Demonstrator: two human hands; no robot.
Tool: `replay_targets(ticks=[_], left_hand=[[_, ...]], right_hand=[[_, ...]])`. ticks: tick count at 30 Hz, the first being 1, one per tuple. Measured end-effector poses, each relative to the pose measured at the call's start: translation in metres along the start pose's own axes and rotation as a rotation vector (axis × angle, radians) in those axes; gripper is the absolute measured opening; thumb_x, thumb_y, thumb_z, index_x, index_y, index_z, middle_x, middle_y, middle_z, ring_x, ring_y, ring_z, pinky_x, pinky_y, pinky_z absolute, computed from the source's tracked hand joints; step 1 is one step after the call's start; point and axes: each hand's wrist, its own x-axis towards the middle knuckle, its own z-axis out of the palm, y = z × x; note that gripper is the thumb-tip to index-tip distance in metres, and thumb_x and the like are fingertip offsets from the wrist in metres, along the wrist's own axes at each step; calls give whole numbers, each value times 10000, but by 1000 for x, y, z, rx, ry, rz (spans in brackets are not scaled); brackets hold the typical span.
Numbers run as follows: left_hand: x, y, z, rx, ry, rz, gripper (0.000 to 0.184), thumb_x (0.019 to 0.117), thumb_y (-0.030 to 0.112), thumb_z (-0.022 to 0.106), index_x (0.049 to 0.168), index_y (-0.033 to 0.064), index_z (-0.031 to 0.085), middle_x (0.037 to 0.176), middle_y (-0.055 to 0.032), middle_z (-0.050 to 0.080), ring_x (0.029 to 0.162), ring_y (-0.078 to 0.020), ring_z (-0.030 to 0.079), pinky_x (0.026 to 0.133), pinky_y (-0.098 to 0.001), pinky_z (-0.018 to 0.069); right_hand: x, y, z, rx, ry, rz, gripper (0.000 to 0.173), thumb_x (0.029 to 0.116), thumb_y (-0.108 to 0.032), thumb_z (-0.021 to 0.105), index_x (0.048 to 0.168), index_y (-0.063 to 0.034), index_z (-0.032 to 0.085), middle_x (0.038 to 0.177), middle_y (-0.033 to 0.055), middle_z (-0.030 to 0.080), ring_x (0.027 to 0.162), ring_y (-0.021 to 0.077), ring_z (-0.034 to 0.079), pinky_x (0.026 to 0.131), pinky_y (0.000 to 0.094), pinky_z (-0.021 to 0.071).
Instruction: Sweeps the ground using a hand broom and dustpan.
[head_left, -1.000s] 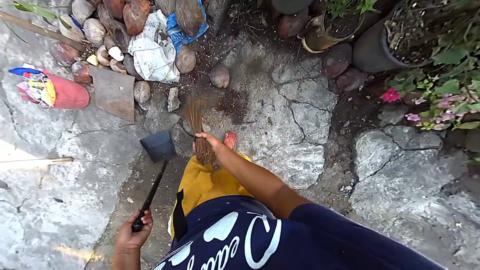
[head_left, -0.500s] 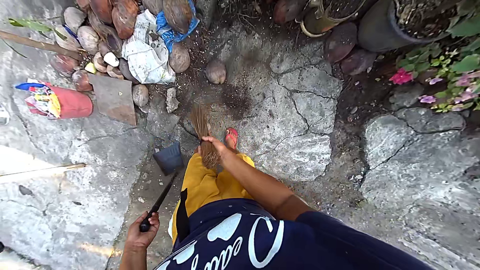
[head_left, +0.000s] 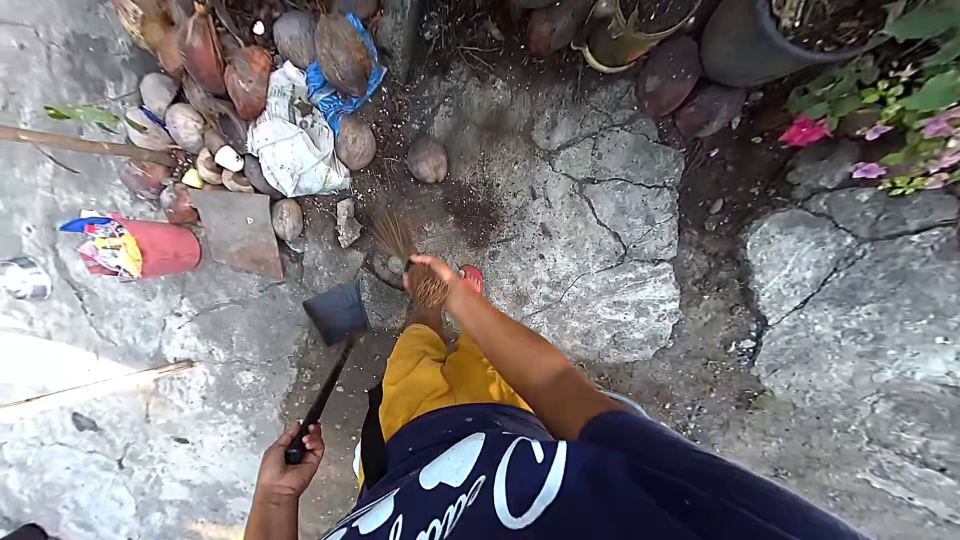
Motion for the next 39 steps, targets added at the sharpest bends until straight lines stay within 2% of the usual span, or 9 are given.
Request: replay_targets(ticks=[2,5,9,12,14,18,22,25,39], left_hand=[[-1,11,9,25,-15,-11,329,1081,333,370,989,67,540,741,-47,592,522,-89,596,469,-181,530],[4,24,18,41,-45,-33,331,1078,336,376,1002,64,548,742,-52,596,522,-92,602,469,-186,535],[25,39,37,84,-85,-40,316,1076,335,392,989,74,547,747,-54,603,532,-106,609,471,-204,541],[38,54,50,123,-100,-50,290,1069,328,397,984,86,534,736,-44,585,523,-96,595,468,-201,535],[44,64,57,147,-114,-57,300,1073,332,395,976,85,535,718,-39,577,518,-93,593,461,-195,530],[49,78,61,172,-133,-59,281,1073,315,395,966,93,528,707,-36,569,512,-92,586,455,-197,522],[62,92,74,191,-155,-44,257,1068,293,403,965,94,528,711,-39,568,506,-92,571,447,-196,511],[66,99,89,205,-142,-45,251,1070,297,398,950,107,509,694,-30,557,494,-88,559,442,-201,504],[68,96,162,112,-142,54,180,1059,267,423,955,126,465,699,-28,517,497,-81,527,437,-188,480]], right_hand=[[16,-24,-27,47,49,-168,287,1028,-358,483,1076,-87,561,784,66,641,644,173,650,594,341,583],[0,-22,-45,177,211,-351,315,1008,-350,531,1162,-75,510,807,113,638,637,226,659,578,408,596],[-41,11,2,95,145,-165,257,1034,-302,502,1128,-64,527,768,101,612,610,191,637,579,347,588],[-26,8,9,37,31,-70,309,1044,-331,498,1117,-41,572,779,107,629,617,189,650,589,321,594],[-7,-7,-9,-10,7,-135,387,1044,-423,474,1066,-55,590,784,92,657,643,181,666,598,318,588],[-12,-21,-36,106,170,-324,357,1018,-418,505,1091,-73,562,798,91,652,643,193,660,571,353,581],[-60,-28,-51,119,8,-239,371,1056,-389,422,1056,-44,558,758,105,646,604,184,667,559,307,598],[-108,-26,-41,-23,108,-164,453,1079,-428,334,1037,-39,563,735,85,622,574,165,631,532,288,564],[-194,-87,-82,143,230,-493,407,1073,-391,340,994,-42,534,676,95,608,529,186,634,483,313,567]])
